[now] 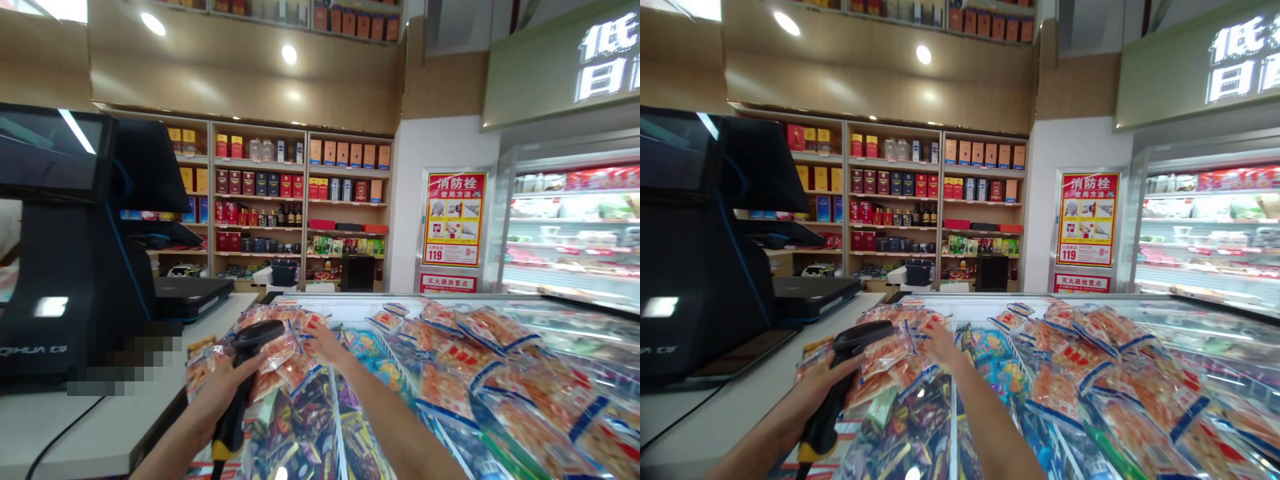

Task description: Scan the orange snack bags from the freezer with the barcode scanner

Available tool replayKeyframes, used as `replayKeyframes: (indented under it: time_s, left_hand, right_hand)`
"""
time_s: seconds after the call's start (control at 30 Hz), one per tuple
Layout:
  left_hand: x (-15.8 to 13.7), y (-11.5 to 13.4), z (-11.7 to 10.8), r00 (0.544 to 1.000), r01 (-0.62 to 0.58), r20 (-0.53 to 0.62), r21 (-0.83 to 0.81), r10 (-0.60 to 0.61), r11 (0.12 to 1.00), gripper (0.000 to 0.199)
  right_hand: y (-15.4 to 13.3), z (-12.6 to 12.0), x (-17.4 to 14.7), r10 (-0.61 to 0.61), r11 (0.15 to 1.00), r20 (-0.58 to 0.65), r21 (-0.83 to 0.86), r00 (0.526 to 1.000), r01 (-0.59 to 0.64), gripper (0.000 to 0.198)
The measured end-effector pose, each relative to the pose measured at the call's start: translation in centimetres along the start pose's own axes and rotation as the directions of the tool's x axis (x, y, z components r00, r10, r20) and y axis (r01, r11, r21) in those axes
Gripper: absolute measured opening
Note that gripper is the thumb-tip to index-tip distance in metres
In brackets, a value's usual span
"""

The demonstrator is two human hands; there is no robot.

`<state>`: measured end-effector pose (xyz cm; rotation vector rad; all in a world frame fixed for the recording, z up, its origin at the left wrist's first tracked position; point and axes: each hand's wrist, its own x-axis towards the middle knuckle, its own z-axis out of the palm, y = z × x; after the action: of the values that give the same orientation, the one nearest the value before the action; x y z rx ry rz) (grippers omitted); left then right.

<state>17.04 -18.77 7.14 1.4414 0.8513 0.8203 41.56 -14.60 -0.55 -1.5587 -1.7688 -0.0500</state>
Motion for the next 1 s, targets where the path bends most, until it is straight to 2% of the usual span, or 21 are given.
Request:
replayKeyframes:
  time_s: [0.07,0.13,0.23,0.33,0.4,0.47,0.53,0.67,0.77,0.87,0.93,0.97,1.0]
  left_hand:
    - [-0.1,0.1,0.4,1.0,0.012,0.001,-0.002,-0.012,1.0,0.035]
    - [-0.2,0.2,1.1,1.0,0.017,0.005,-0.01,-0.017,1.0,0.034]
    - [-0.3,0.2,2.3,0.999,0.015,0.048,-0.017,-0.014,1.0,0.033]
    - [-0.2,0.0,3.5,0.993,-0.015,0.118,0.035,0.011,0.999,0.033]
    - [-0.2,-0.1,4.1,0.988,-0.031,0.153,0.073,0.019,0.997,0.034]
    - [-0.1,-0.2,4.7,0.986,-0.022,0.164,0.07,0.01,0.997,0.034]
    - [0.0,-0.2,5.2,0.988,-0.005,0.157,0.06,-0.005,0.998,0.034]
    - [0.0,-0.2,5.7,0.98,0.032,0.192,0.067,-0.044,0.997,0.034]
    - [-0.3,-0.2,6.1,0.974,0.068,0.214,0.065,-0.081,0.996,0.034]
    - [-0.8,-0.2,6.2,0.969,0.05,0.239,0.048,-0.06,0.998,0.032]
    - [-1.2,-0.2,6.2,0.962,0.031,0.272,0.027,-0.037,0.999,0.031]
    - [-1.3,-0.2,6.1,0.956,0.024,0.291,0.017,-0.028,1.0,0.031]
    - [-1.5,-0.2,6.0,0.951,0.021,0.307,0.005,-0.022,1.0,0.03]
  right_hand:
    - [0.0,0.3,0.2,-0.011,1.0,0.002,0.014,1.0,0.011,0.036]
    - [0.6,-0.4,0.2,0.027,1.0,-0.071,-0.008,0.997,-0.028,0.038]
    - [3.0,-3.3,-0.9,0.198,0.964,-0.217,-0.134,0.956,-0.23,0.039]
    - [6.9,-6.9,-3.1,0.376,0.819,-0.291,-0.34,0.88,-0.463,0.041]
    - [9.6,-8.8,-4.5,0.465,0.702,-0.298,-0.45,0.833,-0.553,0.042]
    - [11.5,-9.9,-5.5,0.526,0.614,-0.274,-0.532,0.805,-0.582,0.046]
    - [12.6,-10.4,-6.0,0.56,0.573,-0.232,-0.585,0.795,-0.574,0.049]
    - [12.4,-10.6,-6.3,0.559,0.585,-0.166,-0.616,0.812,-0.528,0.036]
    - [11.1,-10.7,-7.3,0.525,0.613,-0.138,-0.624,0.84,-0.485,0.029]
    - [9.5,-11.1,-8.5,0.482,0.646,-0.123,-0.619,0.868,-0.446,0.025]
    - [8.6,-11.7,-9.1,0.416,0.702,-0.209,-0.545,0.885,-0.459,0.026]
    - [8.2,-12.1,-9.2,0.383,0.745,-0.297,-0.461,0.875,-0.482,0.027]
    - [7.8,-12.6,-9.3,0.375,0.793,-0.395,-0.333,0.839,-0.511,0.028]
